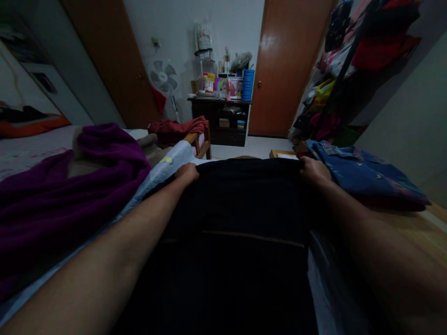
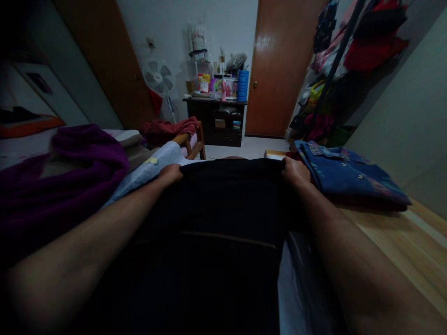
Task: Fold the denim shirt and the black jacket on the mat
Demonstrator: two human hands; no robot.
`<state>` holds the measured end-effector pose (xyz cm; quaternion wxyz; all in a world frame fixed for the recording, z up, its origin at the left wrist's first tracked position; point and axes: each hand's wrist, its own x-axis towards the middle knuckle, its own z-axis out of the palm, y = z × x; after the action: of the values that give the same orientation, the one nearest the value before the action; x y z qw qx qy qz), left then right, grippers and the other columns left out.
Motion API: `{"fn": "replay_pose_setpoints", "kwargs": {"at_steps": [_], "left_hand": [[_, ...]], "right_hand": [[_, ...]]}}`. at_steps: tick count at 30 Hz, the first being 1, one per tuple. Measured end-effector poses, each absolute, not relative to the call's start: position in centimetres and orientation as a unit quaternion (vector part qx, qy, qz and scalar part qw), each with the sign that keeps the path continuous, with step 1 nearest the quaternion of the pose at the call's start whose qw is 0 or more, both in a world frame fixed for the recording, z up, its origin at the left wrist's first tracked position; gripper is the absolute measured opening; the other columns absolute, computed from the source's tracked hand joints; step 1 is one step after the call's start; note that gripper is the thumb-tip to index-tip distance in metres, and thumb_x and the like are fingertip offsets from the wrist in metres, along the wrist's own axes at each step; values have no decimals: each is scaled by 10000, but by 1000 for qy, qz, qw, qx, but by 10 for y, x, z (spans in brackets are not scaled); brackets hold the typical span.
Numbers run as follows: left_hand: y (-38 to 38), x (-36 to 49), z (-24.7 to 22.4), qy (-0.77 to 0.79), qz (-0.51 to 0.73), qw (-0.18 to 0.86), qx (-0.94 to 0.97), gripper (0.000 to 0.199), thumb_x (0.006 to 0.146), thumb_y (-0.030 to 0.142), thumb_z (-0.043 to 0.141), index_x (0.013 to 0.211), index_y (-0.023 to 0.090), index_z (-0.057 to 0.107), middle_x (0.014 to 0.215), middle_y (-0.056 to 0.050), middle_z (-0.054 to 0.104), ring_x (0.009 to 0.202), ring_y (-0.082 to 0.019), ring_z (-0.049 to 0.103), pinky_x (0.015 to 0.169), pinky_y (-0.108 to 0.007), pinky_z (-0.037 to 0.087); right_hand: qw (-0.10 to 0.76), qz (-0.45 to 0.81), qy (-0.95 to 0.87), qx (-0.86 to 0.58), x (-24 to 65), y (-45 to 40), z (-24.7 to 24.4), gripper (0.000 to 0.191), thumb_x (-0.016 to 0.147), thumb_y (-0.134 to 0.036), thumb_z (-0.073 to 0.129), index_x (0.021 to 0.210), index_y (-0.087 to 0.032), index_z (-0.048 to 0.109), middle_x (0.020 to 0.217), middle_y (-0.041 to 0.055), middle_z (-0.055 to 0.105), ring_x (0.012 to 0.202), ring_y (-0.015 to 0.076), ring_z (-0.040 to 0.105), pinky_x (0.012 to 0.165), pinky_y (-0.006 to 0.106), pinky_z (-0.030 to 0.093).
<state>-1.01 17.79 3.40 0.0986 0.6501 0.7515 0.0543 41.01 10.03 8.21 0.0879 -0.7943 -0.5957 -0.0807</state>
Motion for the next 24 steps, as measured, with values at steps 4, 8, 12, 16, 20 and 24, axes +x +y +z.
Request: {"fn": "replay_pose_setpoints", "kwargs": {"at_steps": [4, 8, 12, 16, 20, 24], "left_hand": [[173, -3, 48, 751, 83, 14, 655, 371, 921, 244, 434, 1269, 127, 489, 1243, -170, 526, 1118, -293, 532, 898, -430, 428], [164, 12, 42, 742, 64, 11, 667, 609, 853, 228, 542, 1417, 173, 321, 1386, -220, 376, 1151, -338, 527, 956, -498, 379], [137, 43, 32, 683, -1, -27, 730, 702, 828, 303, 568, 1461, 232, 273, 1532, -191, 200, 1367, -436, 237, 1084, -587, 144], [85, 71, 18, 554, -54, 39, 830, 631, 873, 556, 425, 1443, 307, 320, 1535, -112, 265, 1403, -422, 136, 1085, -611, 105], [43, 77, -5, 512, -106, 141, 841, 648, 886, 626, 314, 1470, 356, 235, 1569, -85, 172, 1403, -432, 125, 1055, -644, 164], [27, 68, -19, 516, -45, 108, 849, 621, 902, 583, 340, 1451, 294, 311, 1552, -99, 227, 1400, -391, 190, 1065, -605, 211]], "right_hand": [[156, -126, -565, -800, 405, 111, 83, 370, 870, -247, 433, 1206, -167, 567, 1051, 166, 634, 922, 275, 602, 781, 365, 439], [134, -133, -571, -799, 384, 109, 59, 476, 870, -302, 458, 1315, -133, 450, 1184, 199, 557, 1067, 324, 531, 863, 437, 409], [86, -141, -625, -763, 353, 90, 36, 753, 804, -439, 579, 1426, -125, 294, 1448, 226, 318, 1321, 401, 271, 1034, 596, 192], [57, -73, -718, -690, 328, 65, 20, 679, 843, -490, 503, 1429, -194, 329, 1525, 151, 239, 1389, 350, 179, 1088, 561, 124], [-43, 90, -755, -648, 321, 47, -6, 539, 899, -475, 413, 1378, -230, 431, 1481, 123, 363, 1359, 290, 307, 1089, 539, 181], [26, 135, -722, -678, 321, 35, -15, 490, 890, -358, 478, 1346, -180, 470, 1486, 135, 358, 1371, 277, 297, 1104, 500, 184]]}}
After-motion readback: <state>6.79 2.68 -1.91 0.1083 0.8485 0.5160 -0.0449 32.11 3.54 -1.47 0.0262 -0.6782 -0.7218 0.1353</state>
